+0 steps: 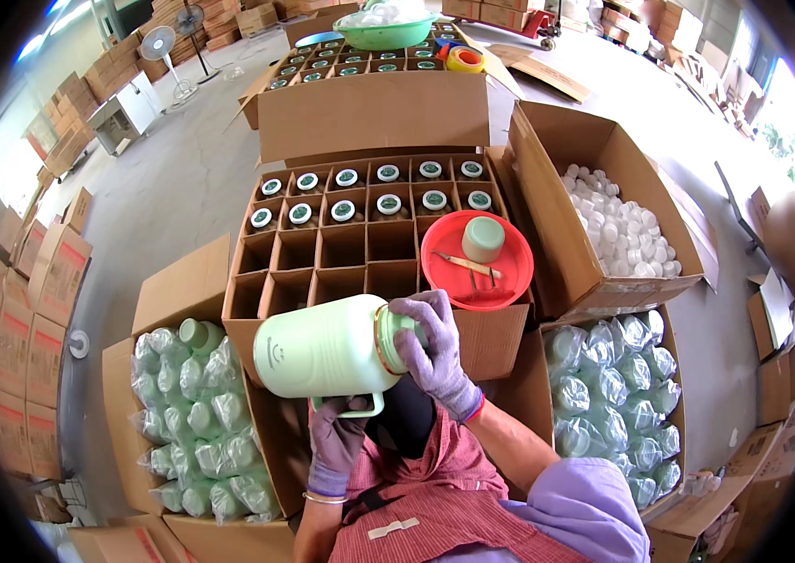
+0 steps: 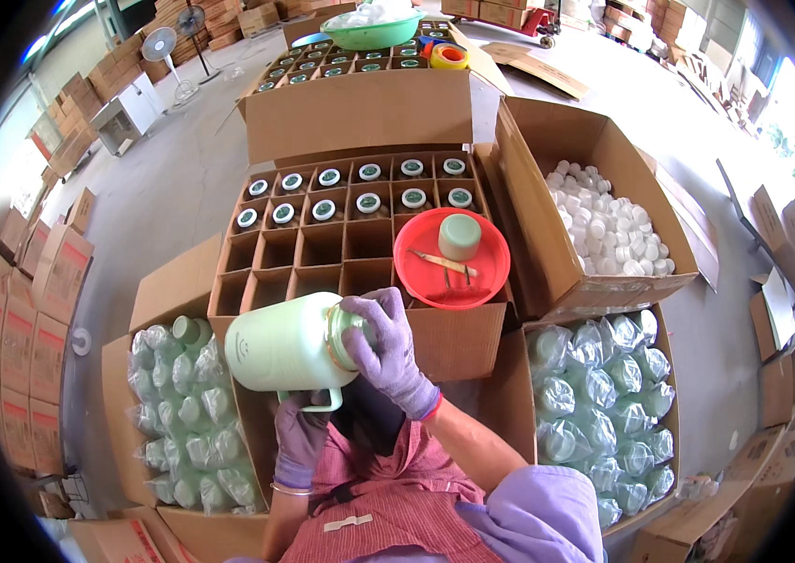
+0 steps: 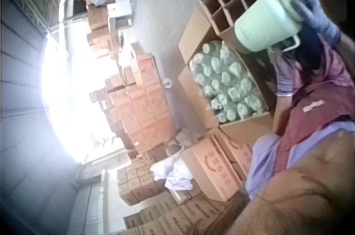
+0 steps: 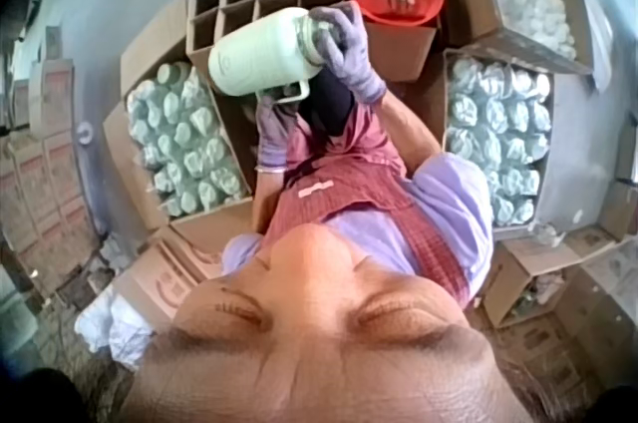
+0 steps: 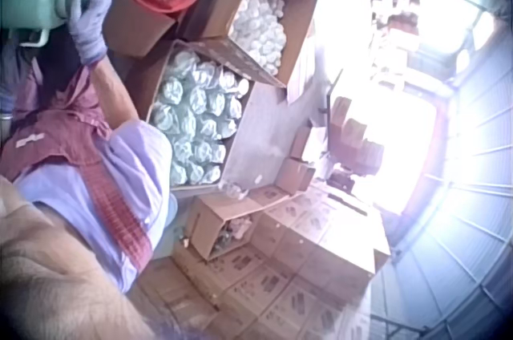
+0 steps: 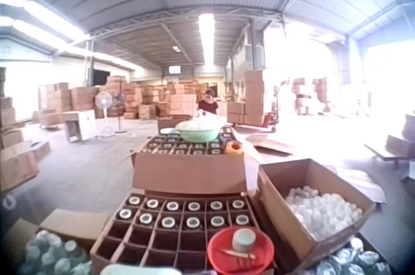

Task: The person assembles light green thermos flasks by inserting a metal liner, applying a seal with a red tool, and screwing on a cap. Each completed unit is wrapped in a plastic bag and placed into a cardboard box.

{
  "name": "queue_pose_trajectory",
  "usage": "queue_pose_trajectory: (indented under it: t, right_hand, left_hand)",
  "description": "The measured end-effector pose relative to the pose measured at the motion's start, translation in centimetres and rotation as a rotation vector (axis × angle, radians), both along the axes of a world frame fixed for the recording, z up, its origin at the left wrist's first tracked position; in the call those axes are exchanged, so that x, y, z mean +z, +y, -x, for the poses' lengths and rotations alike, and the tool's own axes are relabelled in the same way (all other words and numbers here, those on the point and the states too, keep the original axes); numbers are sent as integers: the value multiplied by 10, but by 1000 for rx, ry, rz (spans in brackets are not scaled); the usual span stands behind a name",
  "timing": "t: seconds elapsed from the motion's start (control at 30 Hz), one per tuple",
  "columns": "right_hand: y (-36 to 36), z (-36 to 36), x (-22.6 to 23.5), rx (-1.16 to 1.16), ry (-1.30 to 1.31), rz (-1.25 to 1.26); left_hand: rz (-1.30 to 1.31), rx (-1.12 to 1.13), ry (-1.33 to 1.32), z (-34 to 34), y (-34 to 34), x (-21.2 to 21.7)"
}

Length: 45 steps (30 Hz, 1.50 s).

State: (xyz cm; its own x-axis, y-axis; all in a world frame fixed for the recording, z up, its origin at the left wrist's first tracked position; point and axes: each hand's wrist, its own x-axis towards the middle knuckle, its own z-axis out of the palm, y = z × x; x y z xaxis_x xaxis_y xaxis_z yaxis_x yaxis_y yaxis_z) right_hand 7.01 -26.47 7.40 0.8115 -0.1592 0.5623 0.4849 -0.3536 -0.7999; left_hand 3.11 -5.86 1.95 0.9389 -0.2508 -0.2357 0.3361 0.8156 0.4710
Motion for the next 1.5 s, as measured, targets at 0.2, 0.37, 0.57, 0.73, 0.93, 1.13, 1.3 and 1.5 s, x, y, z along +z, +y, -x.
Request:
queue_pose_trajectory:
  t: [0.2,0.37,0.57,0.73,0.93,1.13,1.3,1.5]
  right_hand:
    - [-71,-90,-8,-59,49,396]
    - [-194,-141,-92,-679,604,802]
    - [-110,-105,-2,-69,-55,403]
    - [-28,-30,32,531,-247,484]
    - [8,-15,-28,504,413,-603]
    - [-15,-49,-46,810,888,-931]
    - [4,-72,-57,964,810,-510]
    - [47,-47,-50,1083,840,3]
  left_hand:
    - [133,108,63,-21,15,-12]
    - [246,66,70,-29,27,-29]
    - [348,105,102,-19,51,-43]
    - [498,-180,139,-29,54,-23]
    - [-565,94,-422,-13,55,-7]
    - [-1507,216,-1214,-22,79,10]
    - [-1890,47,-1415,10,110,-11]
    - [-1596,24,-1112,-36,217,-33]
